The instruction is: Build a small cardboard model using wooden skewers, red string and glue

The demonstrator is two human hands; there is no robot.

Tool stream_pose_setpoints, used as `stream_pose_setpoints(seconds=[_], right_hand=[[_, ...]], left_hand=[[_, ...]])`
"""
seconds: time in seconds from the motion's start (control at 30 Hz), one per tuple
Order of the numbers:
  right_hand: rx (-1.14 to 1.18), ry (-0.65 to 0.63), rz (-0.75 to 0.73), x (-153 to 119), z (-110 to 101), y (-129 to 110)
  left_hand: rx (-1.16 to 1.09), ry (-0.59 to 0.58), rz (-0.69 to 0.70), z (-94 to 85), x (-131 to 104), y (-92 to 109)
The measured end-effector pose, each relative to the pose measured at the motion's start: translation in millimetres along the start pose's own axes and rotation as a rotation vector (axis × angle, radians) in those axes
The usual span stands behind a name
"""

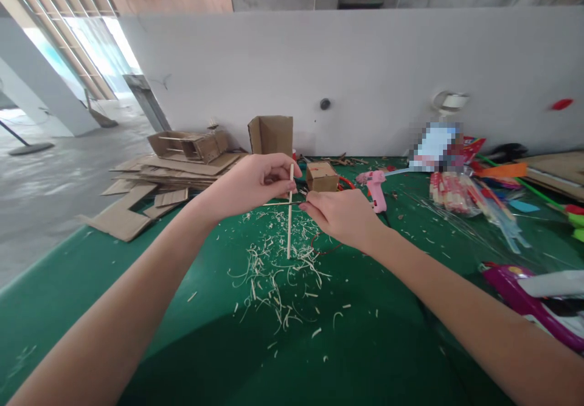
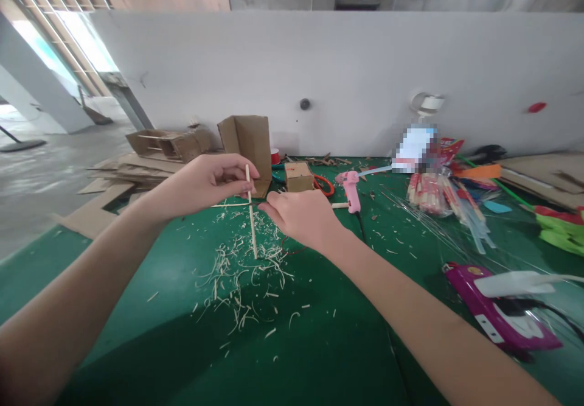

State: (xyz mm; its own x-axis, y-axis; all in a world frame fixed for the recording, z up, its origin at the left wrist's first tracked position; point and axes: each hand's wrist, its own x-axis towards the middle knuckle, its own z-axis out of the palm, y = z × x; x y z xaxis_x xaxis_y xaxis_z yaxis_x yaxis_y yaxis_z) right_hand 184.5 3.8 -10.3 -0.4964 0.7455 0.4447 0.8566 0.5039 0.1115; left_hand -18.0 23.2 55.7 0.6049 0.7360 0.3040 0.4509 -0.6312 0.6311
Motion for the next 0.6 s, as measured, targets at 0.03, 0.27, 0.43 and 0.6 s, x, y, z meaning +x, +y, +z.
stream_pose_setpoints(seconds=[0.03, 0.27, 0.43, 0.6], right_hand=[[-0.016, 0.004, 0.014, 1, 0, -2], [-0.025, -0.104, 0.002, -5, 6, -13], [0.009, -0.201, -0.113, -13, 20, -20], [-0.047, -0.025, 0.065, -1, 12, -14]], left_hand=[[0.01, -0.003, 0.001, -0.1, -1, 0], [0.035, 0.003, -0.008, -0.3, -1, 0], [-0.001, 0.01, -0.022, 1.5, 0, -2], [0.008, 0.056, -0.013, 8.0, 5, -6]])
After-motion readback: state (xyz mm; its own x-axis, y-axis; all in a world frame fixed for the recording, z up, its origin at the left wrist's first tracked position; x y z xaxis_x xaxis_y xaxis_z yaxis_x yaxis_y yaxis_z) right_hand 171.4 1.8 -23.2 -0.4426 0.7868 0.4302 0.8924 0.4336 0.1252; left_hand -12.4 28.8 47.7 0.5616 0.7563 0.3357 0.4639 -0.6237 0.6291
